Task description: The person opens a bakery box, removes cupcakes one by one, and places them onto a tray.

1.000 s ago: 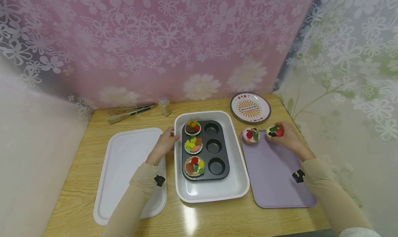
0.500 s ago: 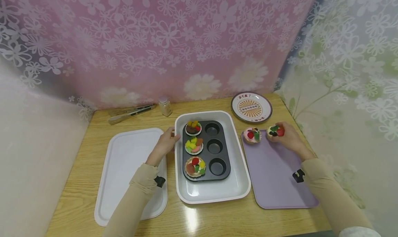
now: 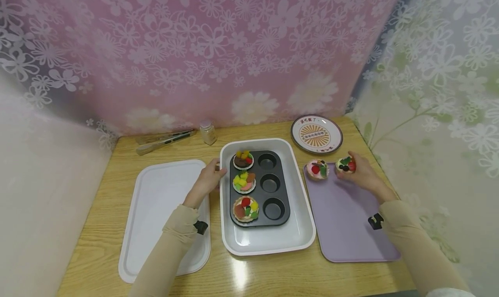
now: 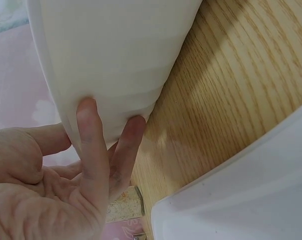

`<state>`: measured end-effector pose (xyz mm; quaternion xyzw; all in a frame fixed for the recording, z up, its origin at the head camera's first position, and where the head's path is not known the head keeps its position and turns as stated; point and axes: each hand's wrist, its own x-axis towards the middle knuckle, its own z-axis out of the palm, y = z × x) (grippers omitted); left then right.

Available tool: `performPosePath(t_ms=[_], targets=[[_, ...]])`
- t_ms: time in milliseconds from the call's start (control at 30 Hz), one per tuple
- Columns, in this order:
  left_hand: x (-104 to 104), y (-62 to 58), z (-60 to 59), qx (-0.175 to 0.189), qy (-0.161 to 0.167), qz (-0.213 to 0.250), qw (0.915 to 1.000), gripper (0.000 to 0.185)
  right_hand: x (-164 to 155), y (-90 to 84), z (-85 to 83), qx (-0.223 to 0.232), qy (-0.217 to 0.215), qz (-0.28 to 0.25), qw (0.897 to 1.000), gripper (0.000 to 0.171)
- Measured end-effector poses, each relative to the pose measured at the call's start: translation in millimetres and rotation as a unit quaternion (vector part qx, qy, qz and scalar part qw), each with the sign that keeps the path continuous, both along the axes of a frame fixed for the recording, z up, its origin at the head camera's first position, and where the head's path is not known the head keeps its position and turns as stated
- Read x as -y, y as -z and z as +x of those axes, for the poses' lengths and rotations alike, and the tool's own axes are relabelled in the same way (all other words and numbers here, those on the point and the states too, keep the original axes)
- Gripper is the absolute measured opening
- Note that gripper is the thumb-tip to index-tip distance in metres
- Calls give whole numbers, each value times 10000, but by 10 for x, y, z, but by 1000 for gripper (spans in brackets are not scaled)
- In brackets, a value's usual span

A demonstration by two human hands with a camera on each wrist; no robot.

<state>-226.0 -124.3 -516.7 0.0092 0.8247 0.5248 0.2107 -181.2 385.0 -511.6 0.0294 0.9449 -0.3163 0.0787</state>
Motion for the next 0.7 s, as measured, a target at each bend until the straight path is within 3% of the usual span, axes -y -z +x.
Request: performPosePath(t_ms=[100, 267, 467, 600, 700], targets=[[0, 10, -3, -10, 2, -15, 10000, 52, 54, -84, -12, -147, 80, 32, 9999, 111], [-3, 15, -4, -49, -18, -47, 10000, 52, 171, -320, -85, -989, 59, 120, 9950, 105], [-4, 16, -1, -62, -18, -77, 9999, 52, 492, -628, -137, -1522, 10, -167, 9882, 99], [-5, 17, -1, -79, 6, -100, 9999, 52, 784, -759, -139, -1655, -257, -322, 9854, 96], [-9, 10, 2, -70, -21, -103, 9999, 53, 1016, -842, -121, -1507, -589, -496, 9856, 97]])
